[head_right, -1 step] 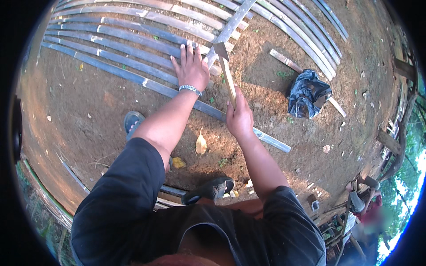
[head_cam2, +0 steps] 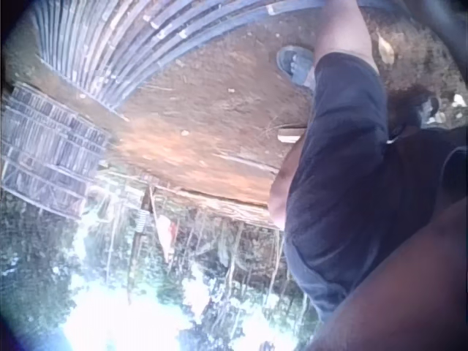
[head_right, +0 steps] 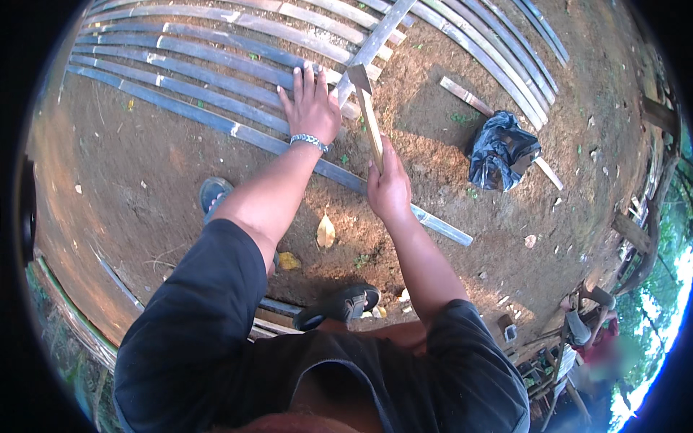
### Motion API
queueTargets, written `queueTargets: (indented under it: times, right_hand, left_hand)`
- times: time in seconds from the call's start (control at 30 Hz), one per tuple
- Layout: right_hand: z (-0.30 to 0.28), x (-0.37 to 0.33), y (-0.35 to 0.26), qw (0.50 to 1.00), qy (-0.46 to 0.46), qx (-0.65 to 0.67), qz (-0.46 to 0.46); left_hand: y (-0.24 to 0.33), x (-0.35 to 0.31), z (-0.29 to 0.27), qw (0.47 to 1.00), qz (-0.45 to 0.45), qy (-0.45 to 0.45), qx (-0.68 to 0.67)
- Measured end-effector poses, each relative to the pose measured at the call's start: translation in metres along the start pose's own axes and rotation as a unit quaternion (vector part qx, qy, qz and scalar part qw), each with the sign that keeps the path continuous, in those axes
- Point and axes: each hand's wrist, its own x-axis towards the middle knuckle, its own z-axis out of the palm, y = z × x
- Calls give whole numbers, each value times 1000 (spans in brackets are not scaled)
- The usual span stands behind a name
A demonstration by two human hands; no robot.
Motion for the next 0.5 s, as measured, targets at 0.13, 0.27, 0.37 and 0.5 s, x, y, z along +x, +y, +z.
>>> queueTargets:
  times: [0.13, 0.27, 0.37, 0.5]
  right_hand:
    - [5, 10, 7, 999, -27, -23, 4]
    - [5, 6, 5, 999, 31, 0, -37]
    - [7, 5, 10, 998, 33, -22, -50]
    - [8, 12, 13, 998, -8, -56, -16]
  left_hand:
    - [1, 5, 1, 1000, 3, 7, -13]
    - [-1, 3, 2, 1000, 5, 18, 11]
    - [0, 5, 4, 1000, 0, 16, 9]
    - [1, 6, -2, 1000, 0, -5, 10]
